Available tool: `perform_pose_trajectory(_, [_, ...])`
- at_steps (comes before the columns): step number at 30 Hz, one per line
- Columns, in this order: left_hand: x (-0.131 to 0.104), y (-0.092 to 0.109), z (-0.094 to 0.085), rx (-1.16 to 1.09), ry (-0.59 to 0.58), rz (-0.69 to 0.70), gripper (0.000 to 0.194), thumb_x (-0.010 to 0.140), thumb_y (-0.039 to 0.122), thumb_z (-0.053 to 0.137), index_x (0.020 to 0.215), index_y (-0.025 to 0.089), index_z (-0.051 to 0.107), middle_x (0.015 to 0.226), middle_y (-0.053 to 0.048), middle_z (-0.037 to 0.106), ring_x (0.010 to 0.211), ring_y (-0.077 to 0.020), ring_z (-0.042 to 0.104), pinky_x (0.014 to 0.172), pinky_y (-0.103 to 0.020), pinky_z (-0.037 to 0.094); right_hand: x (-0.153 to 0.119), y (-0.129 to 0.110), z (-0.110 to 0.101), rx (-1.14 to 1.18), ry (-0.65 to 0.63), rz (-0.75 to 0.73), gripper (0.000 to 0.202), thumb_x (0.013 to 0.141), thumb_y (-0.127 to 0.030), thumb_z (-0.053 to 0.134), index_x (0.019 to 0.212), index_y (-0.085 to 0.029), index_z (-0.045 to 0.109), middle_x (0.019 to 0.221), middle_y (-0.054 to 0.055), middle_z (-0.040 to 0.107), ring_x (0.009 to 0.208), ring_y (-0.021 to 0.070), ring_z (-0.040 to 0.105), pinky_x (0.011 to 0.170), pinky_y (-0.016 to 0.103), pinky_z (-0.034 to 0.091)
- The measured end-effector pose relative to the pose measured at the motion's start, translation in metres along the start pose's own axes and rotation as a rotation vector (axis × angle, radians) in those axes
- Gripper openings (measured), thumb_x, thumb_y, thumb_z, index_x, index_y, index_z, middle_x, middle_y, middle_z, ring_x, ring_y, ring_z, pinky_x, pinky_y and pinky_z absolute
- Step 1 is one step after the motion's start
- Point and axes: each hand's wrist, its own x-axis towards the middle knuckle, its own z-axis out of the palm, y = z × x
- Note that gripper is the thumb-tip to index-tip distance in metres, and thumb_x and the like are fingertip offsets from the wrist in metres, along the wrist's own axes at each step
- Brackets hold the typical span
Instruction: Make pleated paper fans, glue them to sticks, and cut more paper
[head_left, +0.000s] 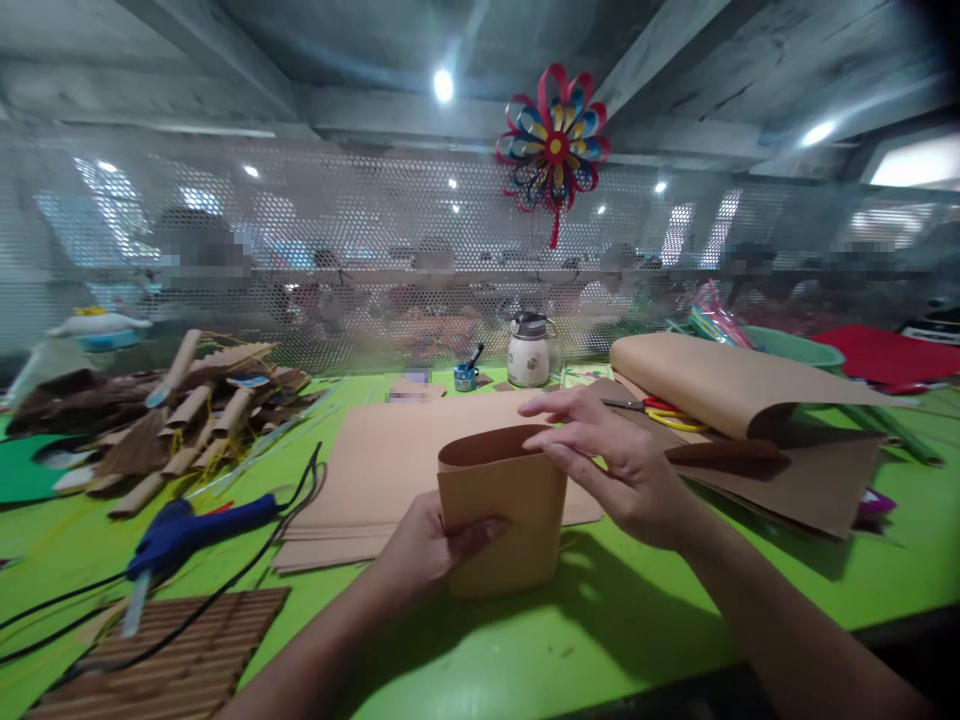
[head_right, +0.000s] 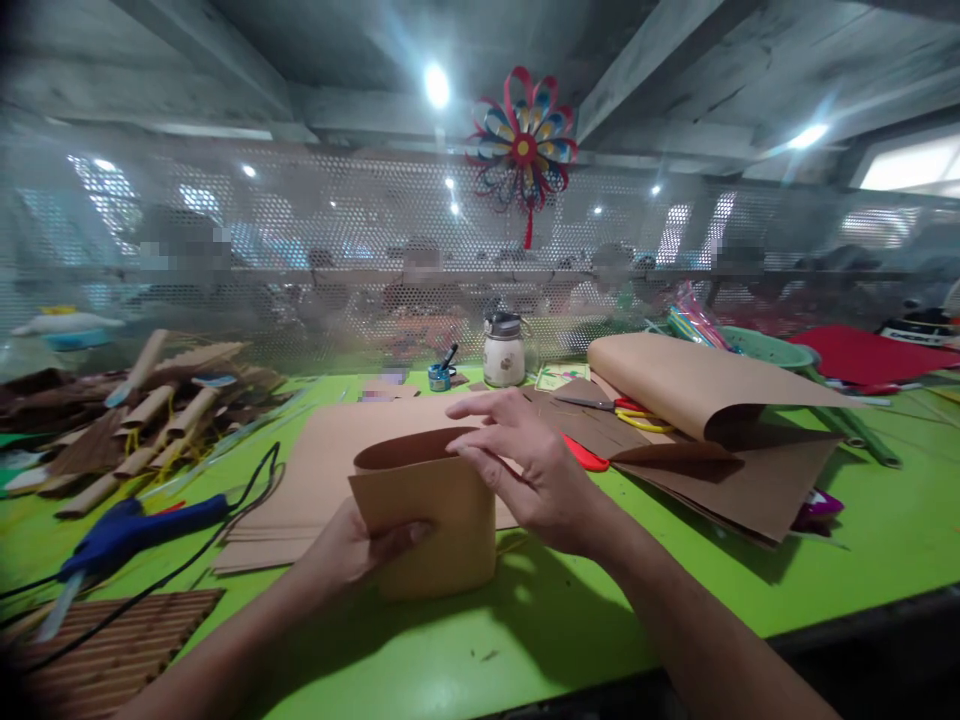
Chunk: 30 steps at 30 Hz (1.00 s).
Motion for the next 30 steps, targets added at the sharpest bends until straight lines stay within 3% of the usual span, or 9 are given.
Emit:
perform_pose_trajectory(5, [0.001, -0.002, -0.002, 0.025, -0.015, 0.005, 0.039, 0.078, 0.043, 0.072, 0.101, 0.012, 0.071, 0.098, -0.013, 0.072, 0.087, -0.0241, 0.064, 0.078, -0.034, 0.053, 0.007, 0.000, -0.012, 0.034, -0.108, -0.024, 0.018, 0.095, -0.020, 0.051, 0.088, -0.021, 0.068, 0.115, 0.008, 0.065, 0.113, 0.0216, 0.057, 0.097, 0.045, 0.048])
perform_pose_trajectory(17, [-0.005, 0.005, 0.002, 0.035, -0.039, 0.053, 0.044, 0.080, 0.036, 0.071, 0.119, 0.018, 0.063, 0.110, -0.011, 0.071, 0.097, -0.0242, 0.065, 0.083, -0.033, 0.052, 0.004, 0.003, 0.000, 0.069, 0.039, -0.050, 0.015, 0.089, -0.014, 0.057, 0.076, -0.020, 0.061, 0.107, 0.007, 0.065, 0.107, 0.0214, 0.059, 0.097, 0.047, 0.047])
perform_pose_trajectory(20, [-0.006, 0.007, 0.003, 0.057, 0.018, 0.071, 0.051, 0.075, 0.037, 0.075, 0.120, 0.017, 0.062, 0.111, -0.012, 0.070, 0.097, -0.0258, 0.065, 0.081, -0.034, 0.053, 0.003, 0.004, 0.002, 0.055, 0.054, -0.053, 0.015, 0.089, -0.013, 0.057, 0.075, -0.020, 0.060, 0.105, 0.007, 0.064, 0.103, 0.0200, 0.059, 0.092, 0.042, 0.049])
perform_pose_trajectory(24, [-0.007, 0.011, 0.008, 0.111, 0.177, 0.076, 0.058, 0.070, 0.040, 0.077, 0.119, 0.014, 0.061, 0.106, -0.014, 0.071, 0.092, -0.0267, 0.065, 0.075, -0.034, 0.054, 0.002, 0.003, 0.005, 0.016, 0.085, -0.065, 0.014, 0.087, -0.012, 0.059, 0.075, -0.019, 0.058, 0.104, 0.007, 0.061, 0.101, 0.0189, 0.060, 0.089, 0.039, 0.050])
perform_pose_trajectory(30, [-0.008, 0.011, 0.012, 0.247, 0.218, 0.113, 0.036, 0.076, 0.043, 0.069, 0.093, 0.012, 0.071, 0.087, -0.009, 0.072, 0.079, -0.0222, 0.063, 0.069, -0.030, 0.052, 0.003, 0.003, 0.009, -0.003, 0.127, -0.074, 0.014, 0.087, -0.010, 0.057, 0.075, -0.017, 0.057, 0.103, 0.009, 0.059, 0.100, 0.0197, 0.059, 0.087, 0.039, 0.050])
